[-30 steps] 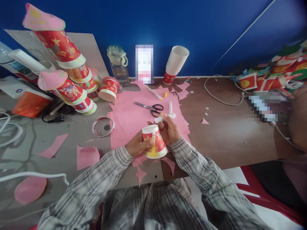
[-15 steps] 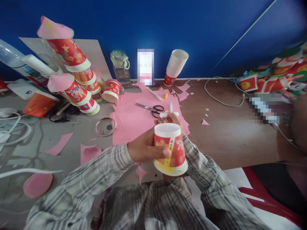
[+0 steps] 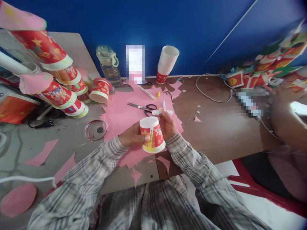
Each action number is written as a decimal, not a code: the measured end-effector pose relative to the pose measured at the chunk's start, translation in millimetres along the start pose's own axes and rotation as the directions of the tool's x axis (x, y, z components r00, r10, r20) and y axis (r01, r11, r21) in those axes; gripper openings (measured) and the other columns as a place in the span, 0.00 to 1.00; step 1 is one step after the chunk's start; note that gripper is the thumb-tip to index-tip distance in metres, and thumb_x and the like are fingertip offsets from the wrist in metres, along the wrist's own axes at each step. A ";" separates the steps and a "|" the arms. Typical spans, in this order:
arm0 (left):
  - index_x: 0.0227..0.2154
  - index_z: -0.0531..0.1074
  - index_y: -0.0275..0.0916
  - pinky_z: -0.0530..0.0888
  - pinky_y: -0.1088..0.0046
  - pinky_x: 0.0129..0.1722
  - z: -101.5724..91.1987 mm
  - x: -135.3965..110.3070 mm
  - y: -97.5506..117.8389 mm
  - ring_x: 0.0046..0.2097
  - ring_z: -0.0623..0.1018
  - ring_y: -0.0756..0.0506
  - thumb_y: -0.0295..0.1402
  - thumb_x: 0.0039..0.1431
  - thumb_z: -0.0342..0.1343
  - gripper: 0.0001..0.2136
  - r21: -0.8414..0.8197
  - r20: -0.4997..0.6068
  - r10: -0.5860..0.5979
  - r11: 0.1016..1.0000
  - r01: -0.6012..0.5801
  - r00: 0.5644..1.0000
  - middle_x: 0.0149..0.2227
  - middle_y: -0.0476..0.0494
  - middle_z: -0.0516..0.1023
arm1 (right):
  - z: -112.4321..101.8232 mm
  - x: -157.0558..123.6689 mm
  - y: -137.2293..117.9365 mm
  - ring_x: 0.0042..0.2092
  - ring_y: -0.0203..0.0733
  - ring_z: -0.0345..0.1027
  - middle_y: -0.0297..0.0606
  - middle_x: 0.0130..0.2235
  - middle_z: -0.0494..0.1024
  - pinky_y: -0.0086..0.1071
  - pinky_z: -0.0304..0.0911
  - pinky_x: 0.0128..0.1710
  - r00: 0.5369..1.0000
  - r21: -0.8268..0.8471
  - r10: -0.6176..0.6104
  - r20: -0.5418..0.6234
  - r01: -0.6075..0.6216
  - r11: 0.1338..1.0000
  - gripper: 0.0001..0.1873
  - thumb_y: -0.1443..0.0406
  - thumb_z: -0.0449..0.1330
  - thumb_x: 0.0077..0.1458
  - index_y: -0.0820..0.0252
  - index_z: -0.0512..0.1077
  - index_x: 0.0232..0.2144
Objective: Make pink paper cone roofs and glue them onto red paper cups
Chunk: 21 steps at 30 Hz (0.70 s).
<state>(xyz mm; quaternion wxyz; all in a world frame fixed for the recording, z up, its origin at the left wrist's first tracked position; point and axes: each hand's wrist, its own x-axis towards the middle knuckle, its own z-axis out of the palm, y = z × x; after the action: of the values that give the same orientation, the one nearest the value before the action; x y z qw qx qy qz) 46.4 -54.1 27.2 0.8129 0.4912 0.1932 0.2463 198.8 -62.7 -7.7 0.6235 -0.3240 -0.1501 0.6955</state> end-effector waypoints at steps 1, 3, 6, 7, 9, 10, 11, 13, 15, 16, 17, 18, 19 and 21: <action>0.43 0.64 0.36 0.70 0.67 0.36 0.4 -2.3 -2.1 0.36 0.73 0.45 0.39 0.36 0.63 0.29 -0.024 -0.015 -0.005 1.000 0.005 1.000 0.35 0.43 0.75 | 1.6 -0.6 1.1 0.21 0.30 0.59 0.22 0.21 0.69 0.25 0.58 0.21 1.000 0.010 -0.019 -0.002 0.019 1.000 0.16 0.52 0.69 0.49 0.53 0.72 0.33; 0.42 0.65 0.35 0.70 0.69 0.35 1.5 -6.2 -6.1 0.34 0.73 0.46 0.37 0.35 0.64 0.28 -0.069 -0.066 -0.005 0.998 0.001 0.998 0.35 0.43 0.75 | 4.1 -1.9 4.1 0.27 0.31 0.66 0.25 0.23 0.73 0.26 0.65 0.28 0.996 -0.016 -0.085 -0.003 0.085 0.996 0.17 0.51 0.68 0.50 0.53 0.73 0.37; 0.42 0.65 0.36 0.69 0.68 0.37 0.8 -9.0 -13.9 0.37 0.73 0.45 0.35 0.33 0.65 0.28 -0.125 -0.192 0.030 0.991 -0.055 0.981 0.37 0.42 0.75 | 4.9 -2.5 8.5 0.30 0.34 0.69 0.26 0.25 0.76 0.29 0.68 0.32 0.988 -0.077 -0.152 0.002 0.152 0.985 0.21 0.49 0.68 0.50 0.52 0.73 0.42; 0.42 0.65 0.36 0.69 0.68 0.38 -0.1 -9.2 -16.7 0.38 0.73 0.44 0.35 0.34 0.65 0.28 -0.149 -0.228 0.041 0.986 -0.077 0.973 0.38 0.41 0.74 | 4.6 -2.2 9.2 0.30 0.34 0.70 0.26 0.26 0.76 0.29 0.68 0.32 0.986 -0.086 -0.164 0.000 0.163 0.983 0.22 0.49 0.68 0.50 0.52 0.73 0.43; 0.43 0.65 0.35 0.69 0.67 0.38 -1.7 -8.6 -21.5 0.39 0.73 0.43 0.34 0.36 0.64 0.27 -0.211 -0.265 0.042 0.972 -0.100 0.963 0.40 0.39 0.74 | 3.4 -1.1 9.3 0.31 0.33 0.70 0.26 0.26 0.76 0.29 0.67 0.33 0.982 -0.093 -0.187 -0.007 0.185 0.978 0.23 0.49 0.69 0.49 0.53 0.73 0.43; 0.43 0.65 0.35 0.70 0.67 0.38 -2.1 -8.0 -23.1 0.39 0.73 0.42 0.34 0.37 0.63 0.26 -0.244 -0.270 0.035 0.964 -0.103 0.962 0.39 0.39 0.74 | 2.8 -0.4 8.7 0.31 0.33 0.70 0.26 0.26 0.76 0.28 0.67 0.33 0.980 -0.091 -0.196 -0.013 0.194 0.977 0.23 0.50 0.69 0.49 0.53 0.73 0.43; 0.43 0.65 0.35 0.70 0.66 0.38 -2.2 -7.3 -24.1 0.39 0.73 0.41 0.34 0.39 0.62 0.25 -0.276 -0.276 0.028 0.955 -0.107 0.961 0.39 0.38 0.75 | 2.2 0.1 8.0 0.31 0.32 0.70 0.25 0.25 0.76 0.28 0.67 0.34 0.978 -0.088 -0.205 -0.021 0.203 0.975 0.22 0.50 0.69 0.49 0.54 0.73 0.42; 0.43 0.65 0.35 0.70 0.64 0.39 -1.3 -5.9 -24.4 0.40 0.73 0.40 0.34 0.41 0.59 0.23 -0.319 -0.293 0.032 0.939 -0.129 0.956 0.39 0.38 0.75 | 1.4 0.7 6.6 0.30 0.31 0.70 0.25 0.25 0.75 0.27 0.66 0.34 0.975 -0.084 -0.218 -0.031 0.215 0.973 0.21 0.51 0.69 0.50 0.54 0.73 0.42; 0.44 0.65 0.35 0.69 0.62 0.42 0.5 -4.6 -23.3 0.42 0.73 0.40 0.34 0.43 0.58 0.22 -0.330 -0.311 0.059 0.929 -0.166 0.949 0.41 0.38 0.74 | 1.3 0.1 6.3 0.30 0.31 0.69 0.24 0.24 0.74 0.27 0.66 0.35 0.973 -0.085 -0.229 -0.036 0.225 0.971 0.21 0.51 0.69 0.50 0.53 0.73 0.42; 0.44 0.65 0.35 0.68 0.62 0.43 1.3 -4.0 -22.7 0.43 0.72 0.40 0.34 0.44 0.57 0.21 -0.327 -0.321 0.076 0.927 -0.186 0.944 0.42 0.38 0.74 | 1.6 -0.5 6.6 0.29 0.31 0.68 0.24 0.24 0.74 0.28 0.66 0.35 0.971 -0.089 -0.236 -0.037 0.232 0.969 0.21 0.51 0.69 0.50 0.53 0.73 0.42; 0.44 0.64 0.35 0.68 0.62 0.43 1.8 -3.4 -22.3 0.44 0.72 0.40 0.33 0.44 0.57 0.21 -0.318 -0.332 0.093 0.926 -0.204 0.939 0.43 0.38 0.73 | 2.1 -1.2 7.2 0.29 0.31 0.68 0.24 0.24 0.74 0.28 0.66 0.35 0.969 -0.096 -0.243 -0.037 0.239 0.966 0.21 0.51 0.69 0.51 0.52 0.73 0.43; 0.44 0.64 0.35 0.68 0.62 0.44 2.0 -2.8 -22.1 0.45 0.71 0.40 0.33 0.44 0.56 0.21 -0.306 -0.345 0.108 0.926 -0.220 0.933 0.44 0.38 0.73 | 2.7 -1.9 7.9 0.29 0.31 0.68 0.24 0.24 0.74 0.28 0.67 0.35 0.967 -0.108 -0.253 -0.036 0.248 0.963 0.21 0.51 0.69 0.51 0.52 0.73 0.43; 0.44 0.64 0.35 0.68 0.62 0.44 1.8 -2.2 -22.1 0.45 0.71 0.40 0.33 0.44 0.56 0.21 -0.294 -0.363 0.122 0.926 -0.238 0.924 0.44 0.38 0.73 | 3.4 -2.7 8.8 0.30 0.31 0.69 0.24 0.24 0.74 0.28 0.67 0.35 0.964 -0.122 -0.264 -0.033 0.258 0.958 0.21 0.51 0.69 0.51 0.52 0.73 0.43; 0.44 0.64 0.36 0.68 0.63 0.44 0.9 -0.6 -22.8 0.44 0.71 0.41 0.33 0.44 0.57 0.21 -0.275 -0.408 0.149 0.921 -0.277 0.901 0.43 0.39 0.73 | 4.6 -3.8 10.4 0.30 0.32 0.69 0.24 0.24 0.74 0.29 0.67 0.36 0.956 -0.152 -0.293 -0.024 0.286 0.946 0.21 0.51 0.68 0.51 0.52 0.73 0.43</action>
<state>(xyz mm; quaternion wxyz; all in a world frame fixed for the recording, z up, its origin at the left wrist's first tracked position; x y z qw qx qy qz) 51.2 -64.1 7.3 0.7976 0.3115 0.2474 0.4535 187.9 -67.3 -9.6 0.6967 -0.3596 -0.2324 0.5756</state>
